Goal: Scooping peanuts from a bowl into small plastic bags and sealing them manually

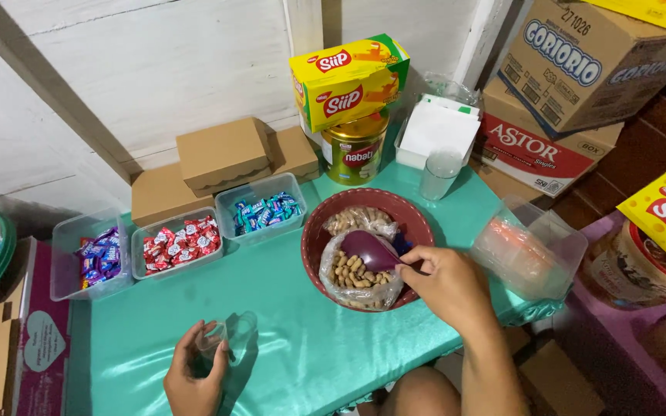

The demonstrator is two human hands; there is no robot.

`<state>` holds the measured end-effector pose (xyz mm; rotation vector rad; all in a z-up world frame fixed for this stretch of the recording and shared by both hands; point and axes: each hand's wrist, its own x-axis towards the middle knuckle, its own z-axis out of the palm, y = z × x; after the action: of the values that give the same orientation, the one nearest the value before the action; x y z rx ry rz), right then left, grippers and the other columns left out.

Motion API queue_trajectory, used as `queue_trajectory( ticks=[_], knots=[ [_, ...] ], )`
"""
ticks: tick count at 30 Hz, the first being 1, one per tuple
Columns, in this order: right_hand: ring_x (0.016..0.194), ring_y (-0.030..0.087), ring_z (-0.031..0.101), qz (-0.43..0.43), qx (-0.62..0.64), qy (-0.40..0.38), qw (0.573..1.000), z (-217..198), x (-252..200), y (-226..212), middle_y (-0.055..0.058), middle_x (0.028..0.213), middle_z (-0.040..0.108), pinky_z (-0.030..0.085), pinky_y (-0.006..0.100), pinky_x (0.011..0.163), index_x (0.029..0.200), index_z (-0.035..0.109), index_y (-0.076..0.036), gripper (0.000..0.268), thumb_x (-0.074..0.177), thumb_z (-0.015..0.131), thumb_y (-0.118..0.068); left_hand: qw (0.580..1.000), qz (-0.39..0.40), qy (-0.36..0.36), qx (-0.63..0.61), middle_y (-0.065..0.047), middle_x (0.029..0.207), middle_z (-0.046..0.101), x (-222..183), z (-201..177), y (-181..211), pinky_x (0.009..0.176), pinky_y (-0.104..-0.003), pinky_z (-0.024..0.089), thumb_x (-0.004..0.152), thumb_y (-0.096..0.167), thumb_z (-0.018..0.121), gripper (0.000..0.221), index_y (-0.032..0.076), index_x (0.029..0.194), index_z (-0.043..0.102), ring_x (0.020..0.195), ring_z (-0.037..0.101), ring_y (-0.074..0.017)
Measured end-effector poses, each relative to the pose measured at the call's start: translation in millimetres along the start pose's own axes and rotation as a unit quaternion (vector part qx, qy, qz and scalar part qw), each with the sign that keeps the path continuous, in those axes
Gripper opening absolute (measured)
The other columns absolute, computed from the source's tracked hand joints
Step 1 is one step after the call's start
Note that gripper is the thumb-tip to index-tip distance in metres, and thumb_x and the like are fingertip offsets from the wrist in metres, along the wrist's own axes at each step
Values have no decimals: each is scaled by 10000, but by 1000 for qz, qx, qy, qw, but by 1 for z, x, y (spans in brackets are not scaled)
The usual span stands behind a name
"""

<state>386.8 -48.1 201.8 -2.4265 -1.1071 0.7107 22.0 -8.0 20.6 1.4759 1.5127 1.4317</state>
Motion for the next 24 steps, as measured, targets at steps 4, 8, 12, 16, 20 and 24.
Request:
queue_trajectory(
  ticks=[4, 8, 12, 16, 20, 24],
  knots=[
    [719, 128, 635, -3, 16, 3, 1000, -8, -5, 0, -25, 746, 708, 419, 317, 646, 949, 832, -281, 218, 853, 697, -423, 1000, -27, 1, -1, -157, 1178, 752, 0, 1, 6, 1002, -299, 551, 839, 19, 750, 490, 8, 1318, 644, 1096, 710, -199],
    [799, 160, 697, -4, 17, 31, 999, -7, -3, 5, 16, 843, 772, 465, 331, 699, 960, 829, -286, 233, 840, 726, -457, 1000, -14, -2, 2, -160, 1185, 749, 0, 1, 2, 1000, -301, 549, 837, 24, 755, 508, 8, 1331, 634, 1095, 707, -198],
    [930, 141, 726, 3, 44, 27, 999, -6, -2, 5, 7, 930, 801, 477, 317, 734, 1022, 835, -284, 258, 829, 747, -431, 1000, -21, -8, -10, -159, 1207, 746, 0, 1, 4, 967, -301, 554, 842, 19, 743, 507, 18, 1336, 628, 1005, 728, -210],
    [707, 146, 599, -4, 28, 29, 999, -1, 2, 9, 0, 743, 660, 420, 328, 651, 957, 832, -263, 232, 860, 731, -447, 1000, -23, 0, 10, -144, 1180, 757, 0, 1, 5, 972, -290, 552, 836, 52, 759, 505, 32, 1328, 650, 1069, 715, -186],
    [770, 169, 662, -27, 7, 47, 999, -1, 2, 10, 16, 809, 707, 454, 351, 667, 976, 840, -298, 237, 818, 751, -450, 1000, -26, -2, 0, -165, 1192, 750, -1, 0, 5, 992, -298, 551, 835, 33, 757, 502, 23, 1324, 647, 1086, 711, -203],
    [855, 182, 700, -1, 24, 57, 998, -4, 0, 9, 4, 912, 771, 478, 349, 714, 962, 844, -310, 243, 807, 763, -479, 1000, -12, -5, 9, -136, 1182, 758, 0, -1, -1, 965, -285, 553, 839, 61, 761, 505, 42, 1330, 644, 1052, 714, -179]
  ],
)
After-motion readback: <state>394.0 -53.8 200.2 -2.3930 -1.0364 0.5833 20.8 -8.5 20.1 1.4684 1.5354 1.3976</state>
